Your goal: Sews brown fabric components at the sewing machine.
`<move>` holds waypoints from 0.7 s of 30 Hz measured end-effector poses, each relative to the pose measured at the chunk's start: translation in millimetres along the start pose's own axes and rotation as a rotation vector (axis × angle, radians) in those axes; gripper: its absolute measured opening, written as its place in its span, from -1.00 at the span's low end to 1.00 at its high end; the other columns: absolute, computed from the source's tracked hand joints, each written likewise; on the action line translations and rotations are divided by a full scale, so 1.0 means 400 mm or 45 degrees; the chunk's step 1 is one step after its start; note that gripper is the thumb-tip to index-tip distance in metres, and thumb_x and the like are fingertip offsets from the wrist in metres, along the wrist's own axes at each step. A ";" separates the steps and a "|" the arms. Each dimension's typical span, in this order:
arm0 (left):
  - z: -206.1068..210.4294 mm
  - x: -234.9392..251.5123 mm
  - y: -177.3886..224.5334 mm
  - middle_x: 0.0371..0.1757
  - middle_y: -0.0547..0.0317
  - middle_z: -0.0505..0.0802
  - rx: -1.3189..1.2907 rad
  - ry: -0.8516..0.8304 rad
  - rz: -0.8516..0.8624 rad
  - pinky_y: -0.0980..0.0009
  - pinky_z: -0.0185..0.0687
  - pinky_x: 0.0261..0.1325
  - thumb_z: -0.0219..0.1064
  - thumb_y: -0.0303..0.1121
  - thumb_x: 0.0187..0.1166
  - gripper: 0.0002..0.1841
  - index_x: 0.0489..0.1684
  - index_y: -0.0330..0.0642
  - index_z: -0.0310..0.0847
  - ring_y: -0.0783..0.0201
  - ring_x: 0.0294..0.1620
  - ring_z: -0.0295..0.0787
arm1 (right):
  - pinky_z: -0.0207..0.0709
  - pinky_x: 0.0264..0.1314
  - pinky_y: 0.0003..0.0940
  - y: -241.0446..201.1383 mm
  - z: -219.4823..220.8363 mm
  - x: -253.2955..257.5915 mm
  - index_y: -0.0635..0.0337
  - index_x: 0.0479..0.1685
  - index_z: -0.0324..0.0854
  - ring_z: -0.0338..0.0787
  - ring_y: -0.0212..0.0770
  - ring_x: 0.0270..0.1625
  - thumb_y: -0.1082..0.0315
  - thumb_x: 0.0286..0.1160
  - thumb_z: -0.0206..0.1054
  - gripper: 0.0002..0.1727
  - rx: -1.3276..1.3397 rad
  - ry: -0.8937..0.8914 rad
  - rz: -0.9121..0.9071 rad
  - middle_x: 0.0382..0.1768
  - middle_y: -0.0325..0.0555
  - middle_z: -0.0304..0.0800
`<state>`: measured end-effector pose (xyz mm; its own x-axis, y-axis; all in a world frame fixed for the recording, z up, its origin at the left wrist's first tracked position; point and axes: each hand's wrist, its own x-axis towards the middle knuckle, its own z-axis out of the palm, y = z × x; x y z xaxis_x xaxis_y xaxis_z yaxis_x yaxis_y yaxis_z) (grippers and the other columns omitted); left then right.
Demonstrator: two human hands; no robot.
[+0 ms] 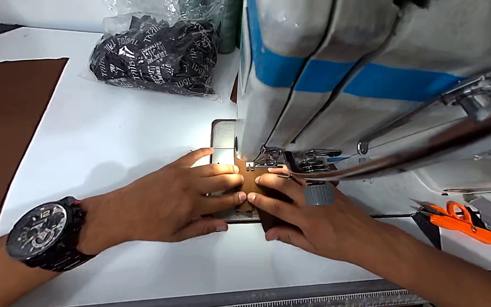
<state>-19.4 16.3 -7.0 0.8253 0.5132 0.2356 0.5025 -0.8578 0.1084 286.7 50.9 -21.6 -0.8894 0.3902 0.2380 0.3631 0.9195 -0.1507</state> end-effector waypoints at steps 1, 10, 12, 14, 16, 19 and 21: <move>0.000 0.004 -0.011 0.49 0.23 0.75 0.006 -0.006 -0.008 -0.16 0.12 0.78 -0.12 0.13 0.81 -0.44 0.42 0.16 0.74 0.15 0.65 0.50 | 0.44 0.44 0.12 0.009 -0.002 0.008 -0.36 0.49 0.67 0.61 0.02 0.49 -0.33 0.71 -0.03 -0.40 -0.017 0.001 0.010 0.38 -0.12 0.72; -0.021 0.056 -0.098 0.05 0.29 0.88 0.020 0.084 -0.032 -0.08 0.43 0.56 -0.03 0.07 0.75 -0.53 0.06 0.12 0.85 0.22 0.38 0.71 | 0.60 0.14 -0.01 0.049 -0.012 0.028 -0.32 0.36 0.78 0.78 -0.12 0.07 -0.40 0.65 -0.08 -0.33 -0.128 -0.036 0.165 -0.10 -0.24 0.84; -0.028 0.065 -0.100 -0.04 0.30 0.86 0.025 0.103 -0.032 -0.06 0.46 0.49 0.02 0.06 0.72 -0.57 -0.10 0.11 0.84 0.23 0.31 0.74 | 0.54 0.23 0.01 0.044 -0.011 0.025 -0.30 0.33 0.79 0.75 -0.07 0.15 -0.38 0.65 -0.04 -0.35 -0.111 0.028 0.158 -0.03 -0.20 0.83; -0.026 0.066 -0.094 0.02 0.30 0.87 0.023 0.083 -0.057 -0.06 0.45 0.53 0.04 0.09 0.70 -0.56 -0.03 0.12 0.84 0.24 0.34 0.74 | 0.48 0.33 0.06 0.045 -0.006 0.019 -0.28 0.35 0.79 0.72 -0.02 0.20 -0.37 0.66 -0.04 -0.36 -0.098 0.092 0.118 -0.02 -0.14 0.81; -0.017 0.064 -0.086 0.04 0.31 0.87 -0.006 0.088 -0.103 0.03 0.49 0.50 0.04 0.10 0.72 -0.55 0.09 0.14 0.84 0.29 0.28 0.74 | 0.41 0.46 0.13 0.050 -0.005 0.018 -0.27 0.36 0.77 0.69 0.01 0.29 -0.37 0.68 -0.07 -0.34 -0.083 0.123 0.085 0.04 -0.11 0.80; 0.004 0.070 -0.059 0.10 0.20 0.85 0.001 0.136 -0.248 0.00 0.51 0.50 0.10 0.03 0.71 -0.58 0.09 0.05 0.86 0.20 0.31 0.73 | 0.41 0.54 0.12 0.057 -0.008 0.024 -0.17 0.33 0.77 0.71 -0.04 0.33 -0.34 0.72 -0.09 -0.34 -0.082 0.179 0.064 0.09 -0.14 0.82; 0.013 0.083 -0.029 0.13 0.13 0.86 0.031 0.153 -0.361 -0.17 0.48 0.50 0.13 -0.04 0.71 -0.62 0.01 -0.02 0.85 0.09 0.38 0.72 | 0.47 0.51 0.09 0.066 -0.012 0.026 -0.09 0.21 0.80 0.76 -0.06 0.29 -0.27 0.75 -0.05 -0.38 -0.090 0.275 0.053 0.08 -0.15 0.86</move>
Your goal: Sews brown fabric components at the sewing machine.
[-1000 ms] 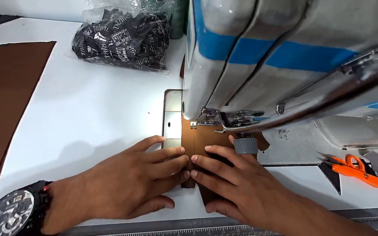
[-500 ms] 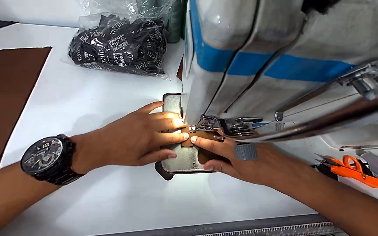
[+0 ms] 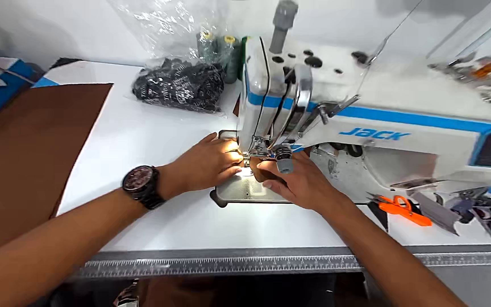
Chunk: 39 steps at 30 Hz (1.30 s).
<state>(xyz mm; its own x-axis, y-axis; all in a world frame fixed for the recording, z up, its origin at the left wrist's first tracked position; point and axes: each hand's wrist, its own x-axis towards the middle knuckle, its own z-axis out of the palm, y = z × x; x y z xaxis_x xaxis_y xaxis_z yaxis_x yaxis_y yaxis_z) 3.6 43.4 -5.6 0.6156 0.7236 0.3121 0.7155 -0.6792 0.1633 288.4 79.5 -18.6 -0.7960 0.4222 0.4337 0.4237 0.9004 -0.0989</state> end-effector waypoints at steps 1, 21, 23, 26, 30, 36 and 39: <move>0.004 -0.001 0.020 0.12 0.09 0.86 0.019 0.007 -0.050 -0.20 0.49 0.48 0.16 -0.08 0.71 -0.65 -0.01 -0.07 0.84 0.04 0.37 0.73 | 0.48 0.50 0.07 0.007 0.000 -0.002 -0.06 0.17 0.81 0.77 -0.05 0.28 -0.24 0.77 -0.05 -0.39 -0.008 0.031 0.005 0.07 -0.14 0.87; -0.019 -0.443 0.417 -0.21 -0.10 0.79 0.066 0.485 -1.105 -0.04 0.74 -0.05 0.56 -0.31 0.43 -0.78 -0.36 -0.30 0.73 -0.11 -0.11 0.78 | 0.29 0.66 0.24 -0.463 0.023 0.264 -0.05 0.42 0.68 0.61 -0.08 0.52 0.18 0.51 0.49 -0.53 0.446 -0.600 -0.417 0.27 -0.22 0.81; -0.035 -0.492 0.418 -0.22 -0.04 0.80 0.084 0.467 -1.052 0.04 0.80 -0.07 0.48 -0.37 0.50 -0.86 -0.28 -0.27 0.71 -0.02 -0.14 0.83 | 0.20 0.64 0.35 -0.494 0.029 0.298 -0.03 0.42 0.69 0.65 -0.03 0.42 0.15 0.51 0.49 -0.53 0.457 -0.752 -0.481 0.13 -0.17 0.84; -0.034 -0.526 0.433 -0.20 -0.08 0.79 0.130 0.472 -1.159 -0.03 0.79 -0.09 0.56 -0.11 0.43 -0.60 -0.08 -0.31 0.71 -0.07 -0.14 0.83 | 0.29 0.55 0.29 -0.521 0.038 0.322 -0.02 0.35 0.70 0.70 -0.01 0.26 0.08 0.47 0.53 -0.53 0.321 -0.847 -0.545 -0.02 -0.13 0.84; 0.016 -0.495 0.456 -0.14 -0.17 0.79 0.241 0.642 -1.205 -0.09 0.76 -0.07 0.51 0.05 0.42 -0.48 -0.16 -0.35 0.74 -0.18 -0.07 0.80 | 0.58 0.20 0.09 -0.476 0.040 0.306 -0.03 0.20 0.77 0.75 -0.04 0.10 0.05 0.33 0.63 -0.54 0.304 -0.722 -0.569 -0.05 -0.14 0.80; 0.011 -0.457 0.430 0.05 -0.19 0.77 -0.014 0.673 -1.177 -0.23 0.63 0.10 0.68 -0.23 0.27 -0.60 -0.02 -0.26 0.77 -0.26 0.13 0.69 | 0.60 0.03 0.06 -0.440 0.026 0.294 0.10 -0.01 0.77 0.79 -0.13 -0.06 0.11 0.46 0.55 -0.70 0.424 -0.874 -0.435 -0.17 -0.13 0.82; -0.023 -0.493 0.397 -0.03 0.06 0.82 -0.220 0.626 -1.047 -0.14 0.56 0.05 0.65 -0.31 0.30 -0.81 -0.24 -0.12 0.82 -0.03 0.07 0.71 | 0.56 0.09 0.03 -0.458 0.011 0.281 0.08 -0.16 0.84 0.82 -0.16 -0.06 0.14 0.55 0.46 -0.79 0.418 -0.767 -0.550 -0.23 -0.18 0.87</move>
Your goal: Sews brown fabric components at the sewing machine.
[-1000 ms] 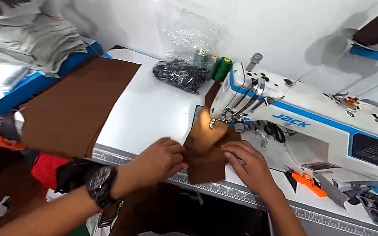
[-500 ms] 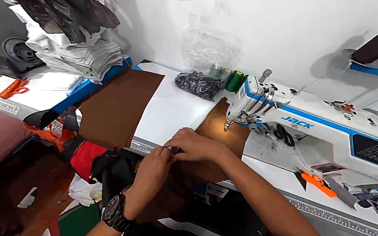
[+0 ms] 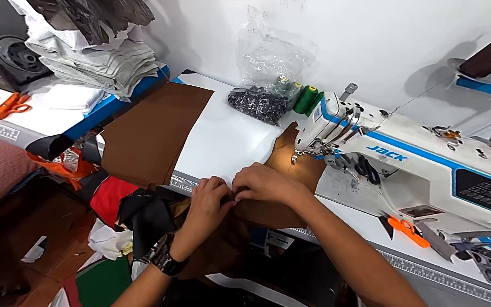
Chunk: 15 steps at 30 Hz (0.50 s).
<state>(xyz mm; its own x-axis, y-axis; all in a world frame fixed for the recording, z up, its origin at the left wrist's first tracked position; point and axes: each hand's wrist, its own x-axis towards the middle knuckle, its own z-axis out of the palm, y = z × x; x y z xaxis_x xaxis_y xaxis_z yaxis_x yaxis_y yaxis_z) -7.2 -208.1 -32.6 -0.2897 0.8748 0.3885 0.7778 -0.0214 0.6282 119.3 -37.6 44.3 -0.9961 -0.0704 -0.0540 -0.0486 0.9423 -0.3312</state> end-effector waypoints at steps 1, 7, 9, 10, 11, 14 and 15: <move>-0.030 -0.003 -0.013 -0.11 0.22 0.85 -0.082 -0.051 0.049 0.03 0.65 0.01 0.59 -0.30 0.36 -0.88 -0.27 -0.07 0.82 0.17 -0.03 0.76 | 0.61 0.02 -0.04 -0.011 0.000 -0.011 0.06 -0.20 0.85 0.84 -0.23 -0.15 0.16 0.56 0.45 -0.82 -0.005 0.073 -0.048 -0.29 -0.23 0.89; -0.343 -0.092 -0.095 -0.31 0.54 0.88 -0.561 -0.393 0.286 0.63 0.76 -0.21 0.46 -0.13 0.53 -0.87 -0.30 0.12 0.87 0.62 -0.30 0.79 | 0.64 0.17 -0.23 -0.073 0.013 -0.214 0.00 -0.21 0.86 0.82 -0.43 -0.13 0.09 0.63 0.34 -0.74 0.119 0.444 -0.128 -0.28 -0.41 0.88; -0.450 -0.148 -0.116 -0.35 0.65 0.86 -0.527 -0.455 0.273 0.68 0.73 -0.25 0.46 -0.03 0.55 -0.87 -0.31 0.26 0.85 0.67 -0.32 0.77 | 0.62 0.14 -0.38 -0.098 0.047 -0.313 -0.09 -0.21 0.87 0.77 -0.53 -0.14 0.00 0.65 0.32 -0.71 0.214 0.463 -0.054 -0.29 -0.53 0.87; -0.495 -0.180 -0.127 -0.38 0.66 0.85 -0.530 -0.485 0.225 0.69 0.70 -0.28 0.46 -0.03 0.55 -0.87 -0.33 0.28 0.84 0.67 -0.34 0.77 | 0.60 0.10 -0.44 -0.111 0.079 -0.359 -0.13 -0.22 0.86 0.74 -0.57 -0.16 -0.03 0.65 0.31 -0.71 0.291 0.450 -0.011 -0.31 -0.56 0.84; -0.533 -0.214 -0.139 -0.38 0.62 0.86 -0.564 -0.503 0.155 0.67 0.69 -0.27 0.49 -0.05 0.52 -0.88 -0.33 0.24 0.85 0.64 -0.33 0.78 | 0.58 0.07 -0.48 -0.123 0.118 -0.400 -0.15 -0.22 0.84 0.72 -0.58 -0.17 -0.05 0.66 0.31 -0.71 0.410 0.438 0.037 -0.33 -0.57 0.82; -0.582 -0.299 -0.220 -0.31 0.55 0.91 -0.556 -0.428 -0.004 0.60 0.78 -0.22 0.52 -0.03 0.49 -0.86 -0.29 0.22 0.88 0.56 -0.28 0.85 | 0.65 0.08 -0.47 -0.135 0.253 -0.485 -0.10 -0.25 0.78 0.76 -0.53 -0.15 -0.07 0.62 0.38 -0.72 0.829 0.469 0.194 -0.35 -0.49 0.80; -0.570 -0.314 -0.248 -0.30 0.55 0.91 -0.530 -0.394 -0.047 0.60 0.78 -0.23 0.51 -0.01 0.50 -0.86 -0.27 0.24 0.87 0.57 -0.29 0.84 | 0.67 0.02 -0.49 -0.130 0.298 -0.500 -0.09 -0.26 0.76 0.77 -0.52 -0.18 -0.06 0.60 0.40 -0.72 0.938 0.514 0.253 -0.37 -0.46 0.78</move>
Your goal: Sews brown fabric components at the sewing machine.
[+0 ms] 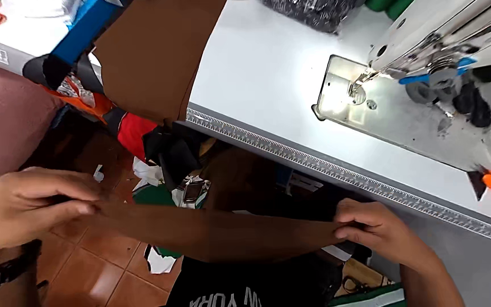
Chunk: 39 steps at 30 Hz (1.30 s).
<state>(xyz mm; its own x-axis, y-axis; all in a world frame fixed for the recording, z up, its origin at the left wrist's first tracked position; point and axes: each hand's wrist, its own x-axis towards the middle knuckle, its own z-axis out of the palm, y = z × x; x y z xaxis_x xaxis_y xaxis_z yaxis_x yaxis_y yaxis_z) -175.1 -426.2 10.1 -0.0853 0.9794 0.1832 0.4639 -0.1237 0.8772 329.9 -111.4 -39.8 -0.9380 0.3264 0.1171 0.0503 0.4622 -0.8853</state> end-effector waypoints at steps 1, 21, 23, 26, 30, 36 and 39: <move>0.016 0.001 -0.031 -0.29 0.57 0.90 0.024 0.041 -0.037 0.61 0.77 -0.23 0.51 0.00 0.50 -0.87 -0.28 0.27 0.86 0.59 -0.29 0.83 | 0.67 -0.09 -0.55 0.035 0.020 -0.018 -0.09 -0.28 0.76 0.75 -0.54 -0.24 -0.06 0.58 0.42 -0.72 0.079 0.086 0.056 -0.38 -0.46 0.77; 0.093 0.015 -0.063 -0.32 0.19 0.88 -0.071 0.484 -0.230 0.40 0.76 0.21 0.25 -0.65 0.30 -0.86 -0.58 -0.24 0.61 0.34 -0.06 0.88 | 0.73 0.40 -0.14 -0.035 0.098 -0.082 0.04 -0.26 0.64 0.88 -0.22 0.16 0.43 0.50 0.44 -0.91 -0.554 0.854 -0.276 -0.02 -0.28 0.91; 0.057 -0.049 -0.109 -0.24 0.46 0.94 -0.078 0.363 -0.169 0.47 0.79 0.17 0.51 -0.18 0.49 -0.90 -0.38 0.11 0.85 0.47 -0.07 0.90 | 0.73 0.36 -0.28 -0.027 0.099 -0.114 -0.14 -0.13 0.77 0.87 -0.35 0.12 0.29 0.49 0.51 -0.91 -0.275 0.791 -0.089 -0.08 -0.45 0.90; 0.078 -0.074 -0.117 -0.23 0.69 0.92 -0.033 0.449 -0.220 0.66 0.75 -0.05 0.51 0.02 0.48 -0.86 -0.24 0.29 0.89 0.69 -0.20 0.83 | 0.75 0.19 -0.46 0.029 0.113 -0.137 -0.32 -0.07 0.84 0.83 -0.46 0.06 0.04 0.53 0.48 -0.88 0.050 0.772 0.166 -0.08 -0.55 0.86; 0.177 0.014 -0.168 -0.23 0.51 0.87 0.080 0.568 -0.438 0.64 0.73 -0.10 0.35 -0.42 0.50 -0.88 -0.15 -0.16 0.79 0.70 -0.27 0.75 | 0.78 0.11 -0.36 0.153 0.180 -0.069 -0.09 -0.06 0.80 0.84 -0.47 -0.10 0.25 0.59 0.36 -0.88 0.437 1.067 0.563 -0.17 -0.47 0.89; 0.247 0.126 -0.344 -0.27 0.36 0.88 -0.158 0.666 -0.611 0.51 0.76 -0.07 0.35 -0.51 0.61 -0.87 -0.01 -0.25 0.77 0.58 -0.28 0.78 | 0.77 0.22 -0.15 0.315 0.171 0.063 0.19 0.32 0.60 0.83 -0.28 0.10 0.48 0.50 0.44 -0.61 0.394 1.281 0.598 0.08 -0.15 0.82; 0.255 0.167 -0.426 -0.25 0.34 0.88 -0.195 0.729 -0.586 0.54 0.73 -0.03 0.37 -0.49 0.61 -0.86 0.00 -0.29 0.76 0.62 -0.24 0.77 | 0.57 0.52 -0.17 0.344 0.166 0.107 0.26 0.59 0.42 0.67 -0.25 0.42 0.49 0.53 0.38 -0.41 0.174 1.261 0.720 0.38 0.02 0.66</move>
<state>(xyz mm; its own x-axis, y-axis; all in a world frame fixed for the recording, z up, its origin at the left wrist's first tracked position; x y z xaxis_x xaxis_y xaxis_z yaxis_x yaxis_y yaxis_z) -169.8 -323.4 -172.2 -0.7060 0.7063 -0.0517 0.1459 0.2166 0.9653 273.7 -88.7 -186.3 -0.1087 0.9920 -0.0642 0.2840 -0.0309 -0.9583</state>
